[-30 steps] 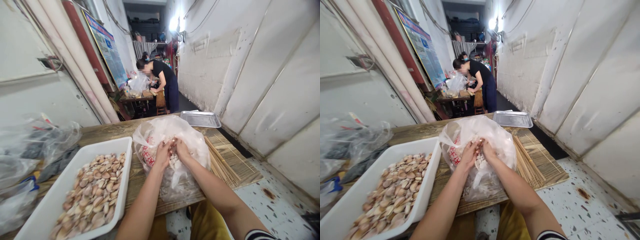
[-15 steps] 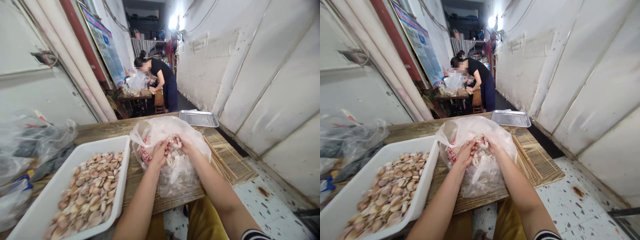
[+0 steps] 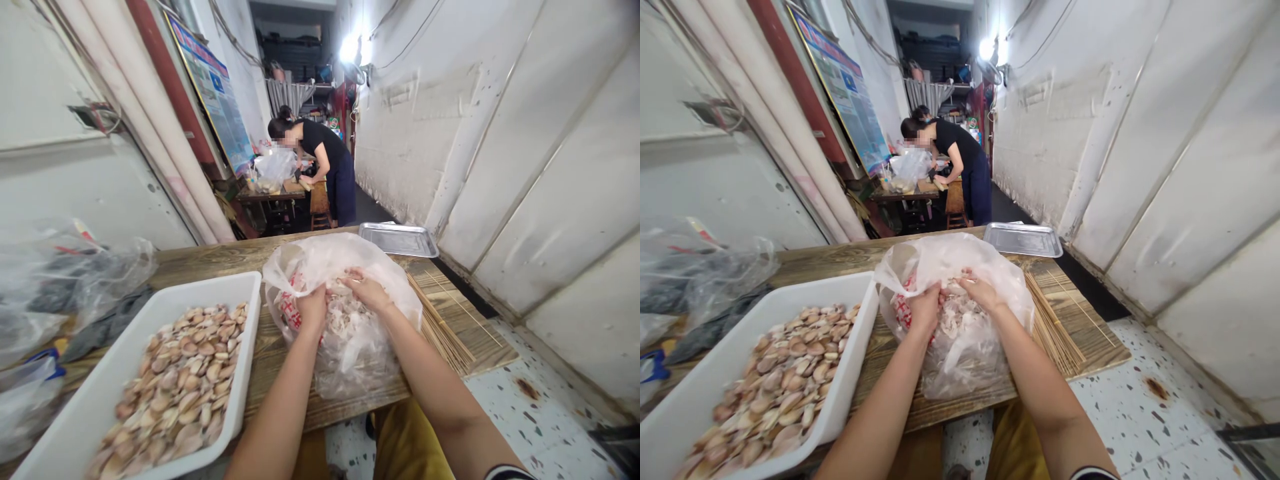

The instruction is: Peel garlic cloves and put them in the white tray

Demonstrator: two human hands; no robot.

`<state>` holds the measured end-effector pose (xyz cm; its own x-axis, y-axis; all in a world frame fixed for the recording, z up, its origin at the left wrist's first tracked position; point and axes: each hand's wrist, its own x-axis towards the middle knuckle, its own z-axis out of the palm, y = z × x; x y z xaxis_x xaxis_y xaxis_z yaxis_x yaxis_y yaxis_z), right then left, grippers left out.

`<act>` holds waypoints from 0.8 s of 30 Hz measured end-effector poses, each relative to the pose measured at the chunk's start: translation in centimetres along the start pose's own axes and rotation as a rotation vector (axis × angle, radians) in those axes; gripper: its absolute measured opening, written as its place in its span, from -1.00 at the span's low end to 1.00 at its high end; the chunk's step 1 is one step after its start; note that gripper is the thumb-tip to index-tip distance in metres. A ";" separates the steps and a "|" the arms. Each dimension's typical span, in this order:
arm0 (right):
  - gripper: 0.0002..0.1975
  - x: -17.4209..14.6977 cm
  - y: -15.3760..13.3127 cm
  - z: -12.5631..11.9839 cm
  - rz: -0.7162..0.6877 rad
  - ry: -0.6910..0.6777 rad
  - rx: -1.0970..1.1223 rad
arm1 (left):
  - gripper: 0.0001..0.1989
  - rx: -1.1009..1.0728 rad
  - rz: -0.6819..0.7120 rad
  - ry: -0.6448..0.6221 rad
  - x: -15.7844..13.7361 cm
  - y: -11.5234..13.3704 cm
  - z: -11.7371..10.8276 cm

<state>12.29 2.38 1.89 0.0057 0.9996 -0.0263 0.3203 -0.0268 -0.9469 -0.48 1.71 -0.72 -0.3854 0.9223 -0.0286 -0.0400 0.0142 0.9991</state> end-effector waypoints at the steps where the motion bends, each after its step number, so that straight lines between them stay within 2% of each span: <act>1: -0.64 0.0 -0.1 -0.1 0.011 0.004 0.044 | -0.66 0.150 0.077 -0.011 -0.1 0.0 -0.1; 3: -0.65 0.1 -0.3 -0.2 0.006 -0.001 0.149 | -0.59 0.391 0.229 -0.070 -0.3 0.0 -0.3; 5: -0.64 0.1 -0.4 -0.1 0.003 -0.022 0.241 | -0.57 0.437 0.320 -0.107 -0.7 0.3 -0.3; 9: -0.59 0.0 0.0 0.6 -0.029 -0.062 0.287 | -0.56 0.306 0.334 -0.238 -1.0 0.7 -0.3; 13: -0.63 -0.3 0.3 1.0 -0.102 -0.118 0.243 | -0.50 0.415 0.399 -0.282 -0.7 0.7 -0.7; 17: -0.71 -0.8 0.1 1.3 -0.102 -0.178 0.258 | -0.55 0.435 0.516 -0.315 -0.4 0.7 -1.2; 20: -0.70 -1.2 -0.2 1.9 -0.069 -0.120 0.346 | -0.57 0.396 0.519 -0.336 -0.5 0.6 -1.2; 24: -0.72 -1.6 -0.7 2.8 0.018 -0.029 0.465 | -0.59 0.409 0.515 -0.295 -0.8 0.4 -0.9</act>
<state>9.44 0.83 1.67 -0.0212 0.9987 -0.0466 -0.1385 -0.0491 -0.9891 -1.06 0.66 -0.31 0.0045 0.9160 0.4011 0.4505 -0.3600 0.8170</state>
